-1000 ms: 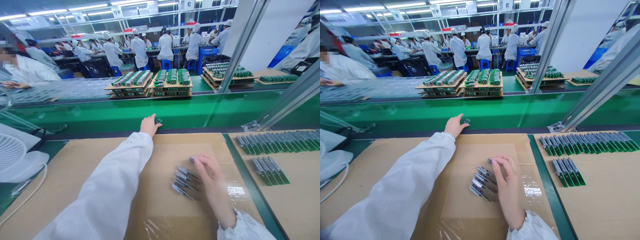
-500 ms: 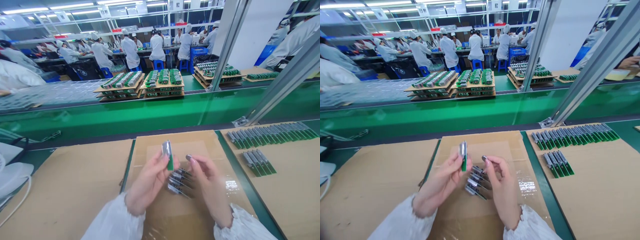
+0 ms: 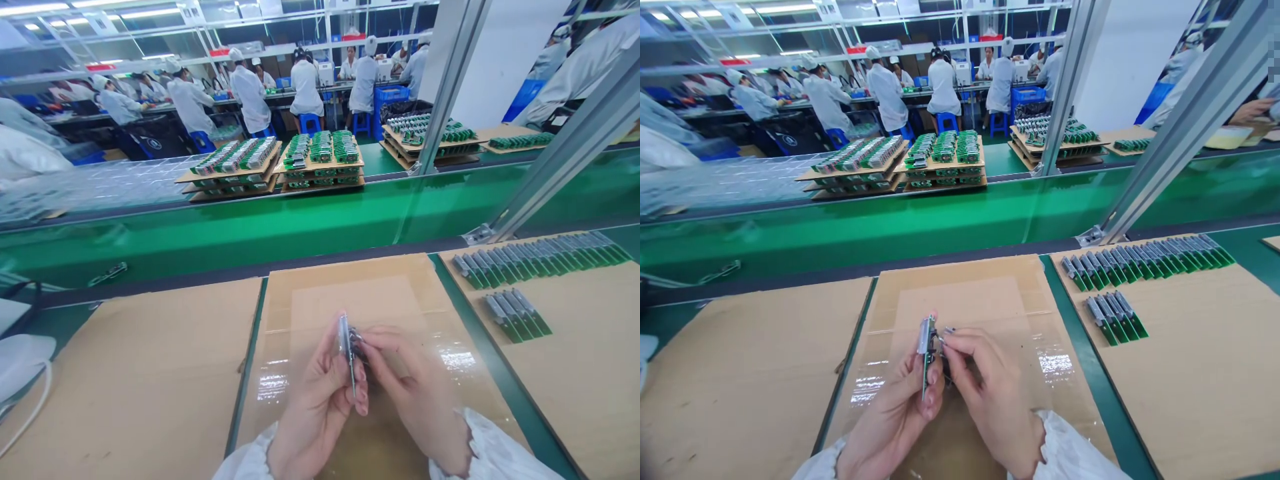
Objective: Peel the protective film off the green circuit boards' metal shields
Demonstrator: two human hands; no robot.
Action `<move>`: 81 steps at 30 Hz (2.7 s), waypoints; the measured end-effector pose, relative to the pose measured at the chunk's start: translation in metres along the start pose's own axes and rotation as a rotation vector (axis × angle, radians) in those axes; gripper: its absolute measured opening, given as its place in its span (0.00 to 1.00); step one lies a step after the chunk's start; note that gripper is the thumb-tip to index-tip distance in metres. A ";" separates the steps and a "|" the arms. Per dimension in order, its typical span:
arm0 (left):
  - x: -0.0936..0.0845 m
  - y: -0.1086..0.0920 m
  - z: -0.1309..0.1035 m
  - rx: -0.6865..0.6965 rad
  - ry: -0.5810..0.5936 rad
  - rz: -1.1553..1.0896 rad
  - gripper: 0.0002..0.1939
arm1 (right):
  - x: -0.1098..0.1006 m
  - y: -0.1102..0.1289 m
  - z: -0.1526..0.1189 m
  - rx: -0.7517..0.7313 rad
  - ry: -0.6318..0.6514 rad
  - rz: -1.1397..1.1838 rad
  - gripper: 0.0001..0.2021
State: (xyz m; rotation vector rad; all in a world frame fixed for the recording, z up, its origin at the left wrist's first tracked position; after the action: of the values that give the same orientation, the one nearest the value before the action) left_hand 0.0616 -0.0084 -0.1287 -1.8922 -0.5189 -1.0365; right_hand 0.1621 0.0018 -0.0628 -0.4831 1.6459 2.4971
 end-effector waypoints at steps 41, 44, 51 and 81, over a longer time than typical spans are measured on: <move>0.006 -0.025 -0.015 0.110 -0.215 0.497 0.34 | 0.038 -0.050 -0.016 0.631 0.189 0.906 0.11; 0.006 -0.023 -0.013 0.075 -0.139 0.517 0.36 | 0.028 -0.052 -0.013 0.569 0.153 0.731 0.09; 0.002 -0.049 -0.021 0.207 -0.124 0.593 0.16 | -0.003 -0.018 0.000 0.106 0.103 0.076 0.08; 0.053 -0.017 -0.051 0.547 0.160 2.151 0.06 | -0.011 -0.061 0.000 0.482 -0.050 0.130 0.11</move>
State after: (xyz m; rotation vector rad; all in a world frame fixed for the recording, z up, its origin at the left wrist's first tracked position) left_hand 0.0567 -0.0458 -0.0640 -0.8647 1.1088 0.4334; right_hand 0.1889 0.0272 -0.1131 -0.2605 2.2211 2.0533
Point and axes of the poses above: each hand's wrist, its own z-axis towards the middle knuckle, its own x-axis out of the palm, y = z × x, the point moved 9 cm from there along z, towards the middle knuckle, and after that the axes turned 10 degrees about y, right-handed, at the moved point
